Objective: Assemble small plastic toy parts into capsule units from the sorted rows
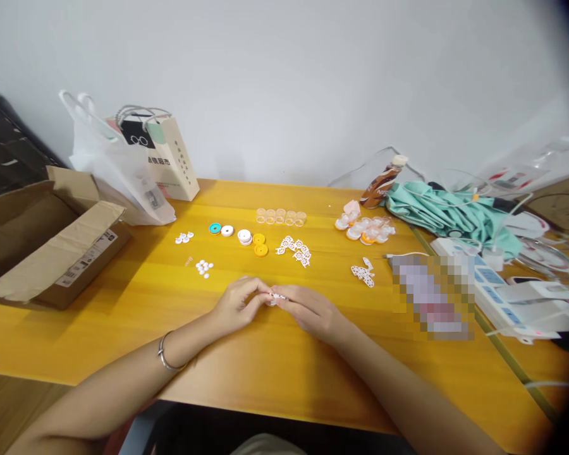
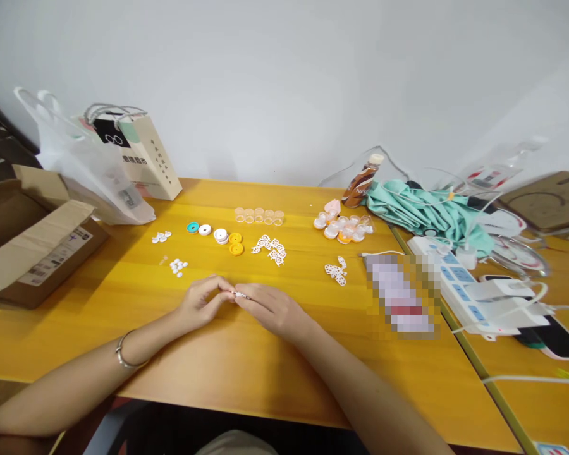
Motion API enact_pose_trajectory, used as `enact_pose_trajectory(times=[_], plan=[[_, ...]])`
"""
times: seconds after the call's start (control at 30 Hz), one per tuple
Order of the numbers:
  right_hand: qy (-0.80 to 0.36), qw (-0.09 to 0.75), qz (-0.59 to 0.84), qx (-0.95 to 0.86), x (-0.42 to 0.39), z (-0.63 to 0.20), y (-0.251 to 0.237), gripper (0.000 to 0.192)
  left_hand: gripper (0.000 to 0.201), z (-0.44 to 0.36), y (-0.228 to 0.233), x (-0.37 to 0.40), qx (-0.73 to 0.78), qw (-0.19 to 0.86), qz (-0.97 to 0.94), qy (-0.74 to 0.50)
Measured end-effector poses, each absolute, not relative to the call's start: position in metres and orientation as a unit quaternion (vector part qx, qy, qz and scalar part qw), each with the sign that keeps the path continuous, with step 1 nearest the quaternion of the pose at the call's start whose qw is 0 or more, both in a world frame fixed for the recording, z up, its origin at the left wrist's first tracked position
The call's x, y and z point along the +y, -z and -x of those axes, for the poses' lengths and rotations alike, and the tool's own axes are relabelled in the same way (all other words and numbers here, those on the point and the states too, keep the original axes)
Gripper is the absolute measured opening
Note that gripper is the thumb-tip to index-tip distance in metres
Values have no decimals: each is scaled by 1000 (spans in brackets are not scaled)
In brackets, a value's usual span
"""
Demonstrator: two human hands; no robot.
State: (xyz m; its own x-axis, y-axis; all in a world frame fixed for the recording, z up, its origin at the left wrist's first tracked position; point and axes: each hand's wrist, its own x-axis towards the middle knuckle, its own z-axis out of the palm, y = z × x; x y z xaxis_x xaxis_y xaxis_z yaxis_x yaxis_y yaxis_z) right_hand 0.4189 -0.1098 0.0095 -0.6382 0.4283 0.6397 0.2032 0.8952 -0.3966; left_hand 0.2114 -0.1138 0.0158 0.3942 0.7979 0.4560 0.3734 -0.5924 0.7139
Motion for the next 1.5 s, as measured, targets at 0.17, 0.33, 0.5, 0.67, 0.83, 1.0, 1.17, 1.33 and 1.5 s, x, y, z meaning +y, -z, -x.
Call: enact_pose_trajectory(times=[0.17, 0.33, 0.5, 0.67, 0.83, 1.0, 1.17, 1.33, 1.5], plan=[[-143, 404, 212, -878, -109, -417, -5, 37, 16, -212, -20, -113, 365, 322, -779, -395], [-185, 457, 305, -815, -111, -406, -2, 23, 12, -212, -22, -113, 355, 308, -789, -395], [-303, 451, 367, -755, -116, -398, -8, 15, 11, -212, -14, -114, 325, 205, -832, -400], [-459, 468, 354, -667, -115, -396, -7, 14, 7, -211, -12, -111, 327, 183, -822, -428], [-512, 457, 337, -645, -114, -397, -9, 13, 12, -209, -13, -110, 301, 167, -830, -439], [-482, 463, 328, -668, -115, -397, -12, 12, 15, -209, -16, -111, 281, 157, -836, -445], [-469, 461, 311, -686, -115, -398, -10, 12, 15, -210, -17, -111, 277, 153, -836, -448], [-445, 461, 298, -708, -115, -400, -10, 15, 16, -210, -18, -111, 277, 150, -835, -451], [-413, 456, 314, -723, -116, -400, -10, 15, 18, -209, -18, -111, 277, 127, -842, -445]])
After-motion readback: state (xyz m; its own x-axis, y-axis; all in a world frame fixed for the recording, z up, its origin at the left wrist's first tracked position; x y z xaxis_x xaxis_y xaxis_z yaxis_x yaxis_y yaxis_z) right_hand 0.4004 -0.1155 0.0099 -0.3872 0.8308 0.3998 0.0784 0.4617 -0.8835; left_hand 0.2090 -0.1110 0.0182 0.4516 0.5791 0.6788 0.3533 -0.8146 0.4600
